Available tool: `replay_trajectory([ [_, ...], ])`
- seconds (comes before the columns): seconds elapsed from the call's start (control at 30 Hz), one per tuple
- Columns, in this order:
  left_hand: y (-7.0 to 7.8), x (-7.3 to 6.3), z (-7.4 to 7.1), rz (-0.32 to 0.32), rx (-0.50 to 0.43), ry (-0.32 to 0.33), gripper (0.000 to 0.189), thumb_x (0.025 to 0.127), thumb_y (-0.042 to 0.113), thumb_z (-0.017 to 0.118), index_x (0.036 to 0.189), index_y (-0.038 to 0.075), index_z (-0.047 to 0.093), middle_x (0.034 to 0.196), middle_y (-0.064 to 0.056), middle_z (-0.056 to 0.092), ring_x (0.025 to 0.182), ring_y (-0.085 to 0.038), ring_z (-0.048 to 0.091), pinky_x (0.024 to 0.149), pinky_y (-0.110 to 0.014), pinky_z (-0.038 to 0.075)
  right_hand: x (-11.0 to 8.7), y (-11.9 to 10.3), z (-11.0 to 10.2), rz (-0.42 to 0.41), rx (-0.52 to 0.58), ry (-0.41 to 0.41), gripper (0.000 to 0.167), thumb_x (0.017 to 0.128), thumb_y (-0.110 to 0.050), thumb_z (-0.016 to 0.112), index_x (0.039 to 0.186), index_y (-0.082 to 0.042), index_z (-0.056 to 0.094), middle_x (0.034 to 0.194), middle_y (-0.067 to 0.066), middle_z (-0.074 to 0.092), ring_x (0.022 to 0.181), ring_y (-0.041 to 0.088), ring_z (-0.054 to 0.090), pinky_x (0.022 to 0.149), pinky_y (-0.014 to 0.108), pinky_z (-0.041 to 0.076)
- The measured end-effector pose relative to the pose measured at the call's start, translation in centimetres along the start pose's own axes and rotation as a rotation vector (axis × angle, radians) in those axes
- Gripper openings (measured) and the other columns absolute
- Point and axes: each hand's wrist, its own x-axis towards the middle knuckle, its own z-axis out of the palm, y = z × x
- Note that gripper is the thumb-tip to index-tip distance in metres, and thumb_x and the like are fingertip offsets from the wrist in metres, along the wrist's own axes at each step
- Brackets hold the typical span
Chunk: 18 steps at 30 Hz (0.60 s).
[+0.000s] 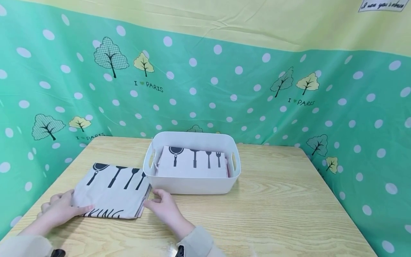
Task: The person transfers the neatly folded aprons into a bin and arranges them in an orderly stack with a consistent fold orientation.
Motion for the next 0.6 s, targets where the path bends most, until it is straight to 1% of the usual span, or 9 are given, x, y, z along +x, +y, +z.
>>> replay_trajectory([
  [0.1,0.0,-0.2,0.0,-0.004,-0.007,-0.004,0.129,0.075,0.073,0.068,0.144,-0.021,0.011,0.133,-0.053,0.01,0.108,-0.065,0.021,0.089,-0.073,0.027,0.1,0.0,0.4,0.012,0.028,0.0,0.059,0.086,-0.013,0.073,0.136,0.007,0.05,0.136,0.025,0.055,0.117,0.034,0.06,0.1,0.047,0.051],
  [0.2,-0.1,0.0,-0.2,-0.002,-0.001,-0.01,0.133,0.073,0.076,0.067,0.145,-0.021,0.01,0.133,-0.053,0.01,0.108,-0.065,0.021,0.089,-0.073,0.028,0.2,-0.1,0.8,0.02,0.064,0.0,0.062,0.086,-0.013,0.072,0.138,0.008,0.047,0.138,0.026,0.053,0.121,0.037,0.057,0.103,0.05,0.049],
  [0.33,-0.1,-0.2,-0.4,0.005,0.024,-0.026,0.135,0.073,0.077,0.067,0.143,-0.023,0.011,0.131,-0.052,0.013,0.108,-0.067,0.022,0.088,-0.075,0.029,0.4,-0.1,1.4,0.034,0.146,-0.003,0.066,0.085,-0.009,0.07,0.14,0.012,0.042,0.138,0.029,0.051,0.12,0.036,0.057,0.1,0.046,0.052],
  [0.43,0.1,-0.6,-0.6,0.006,0.03,-0.039,0.131,0.075,0.073,0.068,0.142,-0.025,0.012,0.129,-0.053,0.014,0.108,-0.067,0.022,0.089,-0.076,0.028,0.5,0.0,1.8,0.053,0.226,-0.021,0.067,0.085,-0.006,0.068,0.141,0.014,0.038,0.141,0.031,0.046,0.118,0.032,0.059,0.097,0.04,0.054],
  [0.53,0.1,-0.8,-0.7,0.008,0.033,-0.044,0.13,0.075,0.072,0.069,0.141,-0.025,0.013,0.127,-0.054,0.014,0.106,-0.066,0.023,0.09,-0.075,0.029,0.5,-0.1,2.1,0.071,0.295,-0.028,0.067,0.085,-0.003,0.067,0.142,0.015,0.037,0.146,0.033,0.04,0.117,0.03,0.06,0.095,0.037,0.055],
  [0.6,-0.1,-0.9,-0.6,0.015,0.046,-0.044,0.13,0.074,0.073,0.069,0.141,-0.025,0.014,0.126,-0.055,0.016,0.105,-0.066,0.025,0.089,-0.075,0.031,0.5,-0.2,2.2,0.078,0.32,-0.017,0.067,0.084,-0.001,0.067,0.141,0.015,0.037,0.146,0.033,0.04,0.117,0.031,0.061,0.094,0.036,0.056],
])
